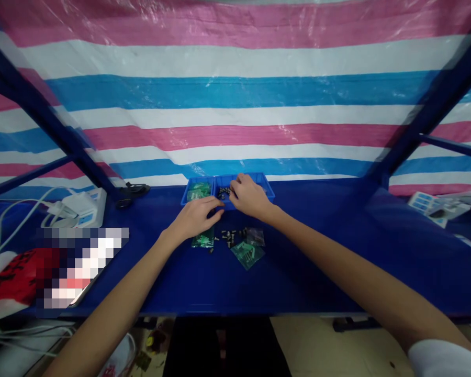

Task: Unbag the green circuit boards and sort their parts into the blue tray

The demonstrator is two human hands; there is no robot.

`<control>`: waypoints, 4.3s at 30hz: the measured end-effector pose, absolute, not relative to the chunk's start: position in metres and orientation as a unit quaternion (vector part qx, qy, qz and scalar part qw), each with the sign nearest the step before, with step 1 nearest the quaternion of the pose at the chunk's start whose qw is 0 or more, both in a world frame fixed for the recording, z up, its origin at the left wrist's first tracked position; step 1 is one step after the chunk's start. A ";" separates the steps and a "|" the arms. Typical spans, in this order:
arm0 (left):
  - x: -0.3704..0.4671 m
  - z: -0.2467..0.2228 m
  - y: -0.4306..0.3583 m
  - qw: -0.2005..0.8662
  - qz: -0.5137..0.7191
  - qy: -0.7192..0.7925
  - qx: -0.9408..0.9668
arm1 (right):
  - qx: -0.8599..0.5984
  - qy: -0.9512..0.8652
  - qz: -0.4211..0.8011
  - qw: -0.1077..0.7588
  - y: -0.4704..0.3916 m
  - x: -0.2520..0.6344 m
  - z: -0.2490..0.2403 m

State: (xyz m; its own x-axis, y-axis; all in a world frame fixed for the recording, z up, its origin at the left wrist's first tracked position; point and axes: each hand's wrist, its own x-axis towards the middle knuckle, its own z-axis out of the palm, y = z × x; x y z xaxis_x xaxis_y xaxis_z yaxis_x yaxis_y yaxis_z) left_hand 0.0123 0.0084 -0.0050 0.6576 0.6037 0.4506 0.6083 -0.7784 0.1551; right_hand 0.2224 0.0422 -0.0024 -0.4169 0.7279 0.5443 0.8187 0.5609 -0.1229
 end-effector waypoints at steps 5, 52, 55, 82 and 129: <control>0.012 0.005 0.005 -0.053 -0.231 -0.320 -0.917 | -0.433 -0.853 -0.063 0.285 0.037 0.227 0.010; 0.034 -0.001 -0.005 -0.314 -0.296 -0.307 -0.848 | -0.410 -0.788 0.206 0.410 -0.032 0.238 -0.030; 0.033 0.001 -0.004 -0.288 -0.293 -0.296 -0.862 | -0.415 -0.761 0.269 0.420 -0.029 0.239 -0.031; 0.036 -0.002 -0.004 -0.152 -0.355 -0.269 -0.882 | -0.424 -0.687 0.421 0.413 -0.031 0.238 -0.018; 0.041 -0.017 -0.005 -0.172 -0.352 -0.309 -0.867 | -0.384 -0.719 0.412 0.408 -0.018 0.247 -0.020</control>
